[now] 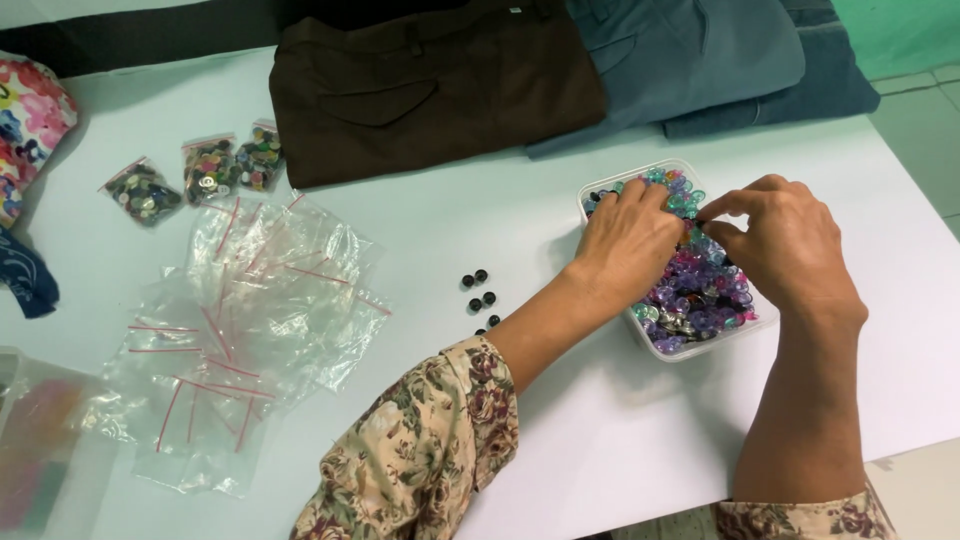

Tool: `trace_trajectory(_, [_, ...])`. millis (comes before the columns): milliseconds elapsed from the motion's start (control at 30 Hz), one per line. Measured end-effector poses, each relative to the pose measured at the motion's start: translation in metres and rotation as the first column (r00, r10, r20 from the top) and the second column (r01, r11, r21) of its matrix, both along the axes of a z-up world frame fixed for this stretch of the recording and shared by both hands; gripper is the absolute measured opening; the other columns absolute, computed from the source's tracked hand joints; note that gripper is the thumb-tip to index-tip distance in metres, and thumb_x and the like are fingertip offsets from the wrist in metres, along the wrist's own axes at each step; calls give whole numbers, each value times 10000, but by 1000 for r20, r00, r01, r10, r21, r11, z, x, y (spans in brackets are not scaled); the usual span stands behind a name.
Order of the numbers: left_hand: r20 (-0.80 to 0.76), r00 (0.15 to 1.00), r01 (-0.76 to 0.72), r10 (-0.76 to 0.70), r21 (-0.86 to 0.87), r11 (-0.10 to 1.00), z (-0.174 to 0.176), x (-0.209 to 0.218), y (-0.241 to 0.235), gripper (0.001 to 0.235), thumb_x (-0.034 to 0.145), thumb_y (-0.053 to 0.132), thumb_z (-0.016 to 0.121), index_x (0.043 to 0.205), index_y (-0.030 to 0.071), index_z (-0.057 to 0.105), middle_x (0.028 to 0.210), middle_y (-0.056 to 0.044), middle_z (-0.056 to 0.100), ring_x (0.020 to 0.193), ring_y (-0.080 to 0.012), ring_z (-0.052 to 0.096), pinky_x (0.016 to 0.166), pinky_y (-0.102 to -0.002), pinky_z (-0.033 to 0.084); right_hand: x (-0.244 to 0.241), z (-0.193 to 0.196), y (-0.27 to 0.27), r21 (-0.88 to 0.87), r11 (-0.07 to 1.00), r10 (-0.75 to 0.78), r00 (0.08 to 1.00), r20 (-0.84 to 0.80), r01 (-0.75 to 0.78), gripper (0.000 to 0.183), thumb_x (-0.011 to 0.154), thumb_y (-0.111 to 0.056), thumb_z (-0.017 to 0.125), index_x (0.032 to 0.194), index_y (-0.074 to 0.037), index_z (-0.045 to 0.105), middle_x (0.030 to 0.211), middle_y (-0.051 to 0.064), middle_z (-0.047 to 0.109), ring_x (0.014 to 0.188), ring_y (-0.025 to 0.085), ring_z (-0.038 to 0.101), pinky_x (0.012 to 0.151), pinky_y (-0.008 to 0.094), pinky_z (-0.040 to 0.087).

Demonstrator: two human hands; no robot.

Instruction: Sorting and bagging small decorative beads into plastic zip-lock bags

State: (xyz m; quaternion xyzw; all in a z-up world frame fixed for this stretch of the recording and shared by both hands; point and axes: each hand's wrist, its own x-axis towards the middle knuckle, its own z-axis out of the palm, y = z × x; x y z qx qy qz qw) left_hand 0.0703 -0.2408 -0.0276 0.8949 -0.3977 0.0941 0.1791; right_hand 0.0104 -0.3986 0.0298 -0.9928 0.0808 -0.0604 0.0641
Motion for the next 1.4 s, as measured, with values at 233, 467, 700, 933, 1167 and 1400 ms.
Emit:
trace_trajectory(233, [94, 996, 4, 5, -95, 995, -7, -2, 13, 189, 826, 342, 814, 909, 179, 771, 1059, -76, 659, 1035, -297, 593, 807, -445, 525, -5, 8, 7, -53, 998, -24, 997, -79, 20, 144, 917, -295, 743, 1017, -301, 847, 1158, 70, 733, 1012, 360, 661, 792, 511, 514])
trace_trajectory(467, [153, 988, 38, -5, -214, 976, 7, -6, 31, 213, 779, 380, 846, 964, 284, 802, 978, -11, 614, 1016, -261, 587, 808, -427, 515, -6, -3, -4, -104, 993, 70, 991, 118, -58, 226, 1022, -416, 721, 1048, -224, 838, 1125, 88, 750, 1040, 343, 649, 825, 485, 443])
trace_trajectory(700, [27, 998, 56, -51, -271, 961, 30, -21, 88, 164, 856, 324, 788, 974, 214, 758, 1009, -21, 616, 1003, -275, 607, 764, -425, 498, -13, 12, 35, 28, 951, 277, 886, 372, -309, 105, 1051, -190, 845, 1064, -103, 787, 1038, 80, 729, 900, 266, 625, 872, 442, 457])
trace_trajectory(933, [-141, 989, 25, -44, -133, 991, 31, -60, 194, 146, 907, 291, 722, 1009, 190, 748, 983, -27, 670, 868, -269, 649, 781, -427, 442, -45, 50, 110, 297, 806, 398, 841, 368, -511, 215, 914, -57, 818, 1119, -17, 772, 1086, 133, 740, 959, 199, 686, 822, 310, 549])
trace_trajectory(1167, [-275, 961, -12, 25, 51, 999, 3, -95, 238, 169, 923, 310, 707, 1032, 189, 753, 963, -24, 694, 871, -282, 666, 785, -441, 445, -48, 12, 159, 373, 595, 729, 673, 121, -712, 163, 900, -207, 733, 1031, -116, 769, 953, 21, 737, 914, 208, 668, 817, 356, 527])
trace_trajectory(1400, [-286, 958, 13, 1, 48, 999, 0, -96, 241, 133, 926, 223, 707, 1004, 119, 729, 943, -97, 683, 839, -283, 681, 753, -403, 466, -46, -12, 179, 303, 644, 748, 662, -54, -703, 117, 900, -226, 752, 875, -114, 731, 868, 36, 713, 852, 215, 687, 724, 344, 547])
